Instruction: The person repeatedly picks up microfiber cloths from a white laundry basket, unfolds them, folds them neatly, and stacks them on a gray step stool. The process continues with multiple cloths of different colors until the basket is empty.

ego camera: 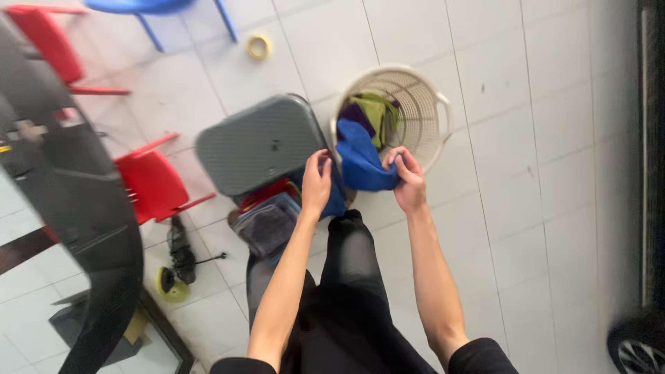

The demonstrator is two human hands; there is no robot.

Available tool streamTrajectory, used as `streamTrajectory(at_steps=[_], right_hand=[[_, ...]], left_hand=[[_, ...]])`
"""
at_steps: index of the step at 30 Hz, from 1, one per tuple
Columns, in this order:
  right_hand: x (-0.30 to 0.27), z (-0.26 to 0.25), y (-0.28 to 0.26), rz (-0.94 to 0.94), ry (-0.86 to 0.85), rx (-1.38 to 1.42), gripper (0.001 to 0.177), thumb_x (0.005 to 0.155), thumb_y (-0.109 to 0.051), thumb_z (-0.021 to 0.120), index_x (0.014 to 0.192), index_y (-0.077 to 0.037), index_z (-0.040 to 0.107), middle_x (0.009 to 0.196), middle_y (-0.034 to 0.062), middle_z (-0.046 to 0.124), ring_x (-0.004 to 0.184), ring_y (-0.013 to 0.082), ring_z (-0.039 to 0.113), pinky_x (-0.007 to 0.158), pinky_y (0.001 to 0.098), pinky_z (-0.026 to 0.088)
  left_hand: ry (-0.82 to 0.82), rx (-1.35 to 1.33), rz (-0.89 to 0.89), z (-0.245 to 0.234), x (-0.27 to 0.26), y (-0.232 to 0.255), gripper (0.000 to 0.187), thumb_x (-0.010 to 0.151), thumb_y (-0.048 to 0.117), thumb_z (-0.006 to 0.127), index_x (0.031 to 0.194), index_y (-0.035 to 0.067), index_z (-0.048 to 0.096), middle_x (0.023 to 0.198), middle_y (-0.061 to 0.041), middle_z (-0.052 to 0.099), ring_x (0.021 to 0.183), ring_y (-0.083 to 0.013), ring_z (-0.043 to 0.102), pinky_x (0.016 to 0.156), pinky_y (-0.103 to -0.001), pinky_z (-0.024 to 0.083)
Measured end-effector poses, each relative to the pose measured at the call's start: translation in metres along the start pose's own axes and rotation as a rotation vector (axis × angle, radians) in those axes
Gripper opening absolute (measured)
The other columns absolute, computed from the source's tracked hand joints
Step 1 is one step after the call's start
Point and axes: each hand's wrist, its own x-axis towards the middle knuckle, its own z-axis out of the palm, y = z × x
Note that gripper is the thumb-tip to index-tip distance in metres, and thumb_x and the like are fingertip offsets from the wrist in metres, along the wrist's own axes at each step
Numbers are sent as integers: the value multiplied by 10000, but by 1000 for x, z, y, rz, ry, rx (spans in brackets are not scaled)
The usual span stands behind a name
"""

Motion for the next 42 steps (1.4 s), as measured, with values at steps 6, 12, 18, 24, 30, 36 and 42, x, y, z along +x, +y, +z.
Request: streamTrajectory(at_steps=[6,12,18,24,30,36,42], right_hand=[[-31,96,-45,-37,-233,73,278,1089,-300,565,959,-61,509,800,43,470,785,156,419,754,296,356],[-45,160,-56,-34,-370,119,250,1099,-261,546,960,-62,489,774,38,428,723,153,366,691,311,320],[-58,192,-63,-36,-404,125,233,1104,-223,517,948,-52,495,771,44,433,711,152,371,683,310,336],[-56,182,-58,-103,-368,31,230,1070,-206,528,904,-49,507,793,63,491,732,170,455,699,308,398],[-55,183,-62,-175,-338,-660,220,1025,-193,674,934,3,634,853,40,597,826,148,558,774,272,458],[-49,251,-96,-644,-469,-914,573,800,-92,798,1335,-29,602,1184,149,605,1121,277,580,927,393,514],[-28,282,-115,-636,-693,-1200,272,858,-38,809,1120,-49,735,1048,114,758,1028,244,722,1112,446,460]], left_hand=[[-53,-370,32,-83,-8,-2,377,1051,276,644,1283,-18,683,1241,-102,731,1101,-150,671,971,-300,509],[-205,-384,-132,-152,-38,3,437,929,223,790,1251,-61,709,1116,-161,761,926,-167,706,808,-327,570],[-396,-522,-429,-156,-58,-24,637,876,275,776,1388,-27,546,1130,-134,736,933,-199,755,847,-336,624],[-227,-615,-255,-144,-60,-21,608,917,195,783,1438,-27,562,1127,-112,665,980,-200,622,847,-330,516],[56,-586,315,-203,-49,114,537,1007,33,662,1506,98,476,1102,-84,641,1030,-197,641,917,-336,548],[-383,-60,657,-240,-68,239,621,904,-69,613,1482,124,495,1042,-71,746,1099,-201,716,1019,-360,561],[-460,132,742,-266,-89,271,552,904,-4,746,1410,108,557,1010,-95,765,1071,-242,731,1078,-430,527]])
